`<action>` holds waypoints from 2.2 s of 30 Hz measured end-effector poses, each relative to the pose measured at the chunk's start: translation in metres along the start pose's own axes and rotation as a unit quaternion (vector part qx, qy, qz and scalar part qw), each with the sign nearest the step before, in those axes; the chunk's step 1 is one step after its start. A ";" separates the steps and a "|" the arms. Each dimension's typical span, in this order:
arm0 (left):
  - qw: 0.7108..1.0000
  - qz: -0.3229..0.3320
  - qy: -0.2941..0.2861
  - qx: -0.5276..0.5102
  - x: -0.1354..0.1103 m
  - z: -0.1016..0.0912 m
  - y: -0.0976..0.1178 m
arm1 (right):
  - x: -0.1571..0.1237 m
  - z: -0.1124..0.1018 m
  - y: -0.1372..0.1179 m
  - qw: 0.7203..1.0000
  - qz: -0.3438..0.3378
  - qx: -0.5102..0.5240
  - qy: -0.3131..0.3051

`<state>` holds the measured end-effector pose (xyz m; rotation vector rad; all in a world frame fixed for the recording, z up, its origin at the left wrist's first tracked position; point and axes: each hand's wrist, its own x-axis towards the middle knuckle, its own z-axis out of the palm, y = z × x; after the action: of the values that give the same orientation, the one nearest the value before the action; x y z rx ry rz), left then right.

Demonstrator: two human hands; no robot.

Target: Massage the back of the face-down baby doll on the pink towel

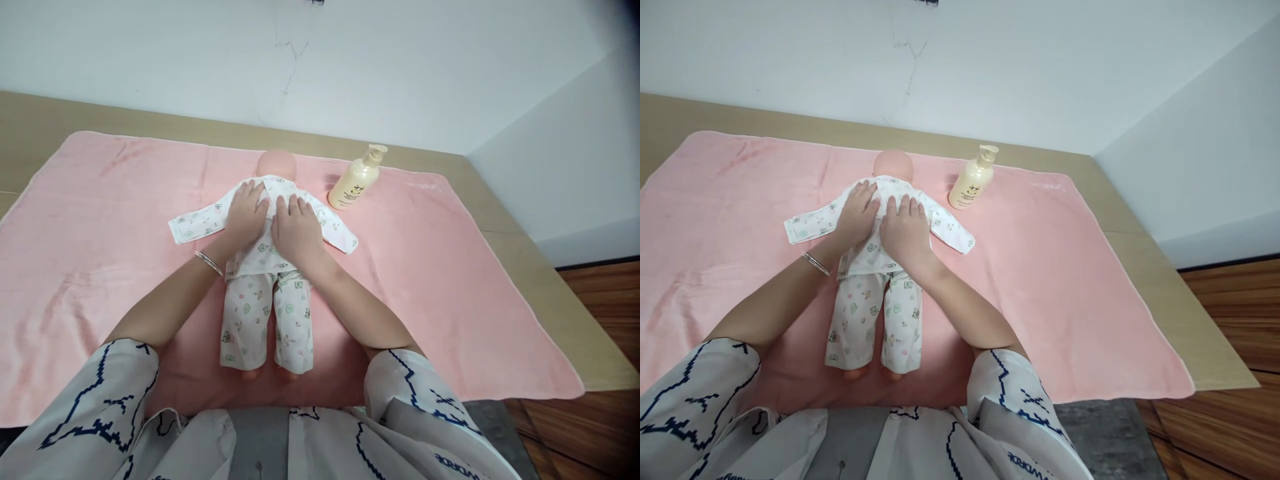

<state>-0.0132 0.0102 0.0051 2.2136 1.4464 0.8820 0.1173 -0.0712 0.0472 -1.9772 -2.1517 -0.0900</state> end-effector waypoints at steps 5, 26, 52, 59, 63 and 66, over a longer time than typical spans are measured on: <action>0.999 0.011 -0.005 0.033 0.004 0.000 -0.005 | 0.004 -0.003 0.004 1.000 -0.014 -0.001 -0.019; 0.999 -0.005 0.043 0.023 -0.018 0.011 0.012 | 0.020 0.000 0.024 0.996 -0.019 0.072 -0.048; 0.999 0.008 0.026 0.027 -0.017 0.009 0.013 | 0.032 0.011 0.039 0.991 -0.022 0.125 -0.039; 0.999 0.016 0.031 0.023 -0.021 0.008 0.015 | 0.033 0.017 0.043 0.988 -0.016 0.151 -0.021; 0.998 0.008 0.034 0.044 -0.030 0.007 0.025 | 0.034 0.012 0.045 0.989 -0.027 0.144 -0.032; 0.998 0.004 0.027 0.050 -0.029 0.004 0.027 | 0.028 0.007 0.038 0.991 -0.031 0.120 -0.044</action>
<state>-0.0006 -0.0274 0.0091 2.2841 1.5391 0.8983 0.1519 -0.0384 0.0420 -1.8105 -2.1621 0.2391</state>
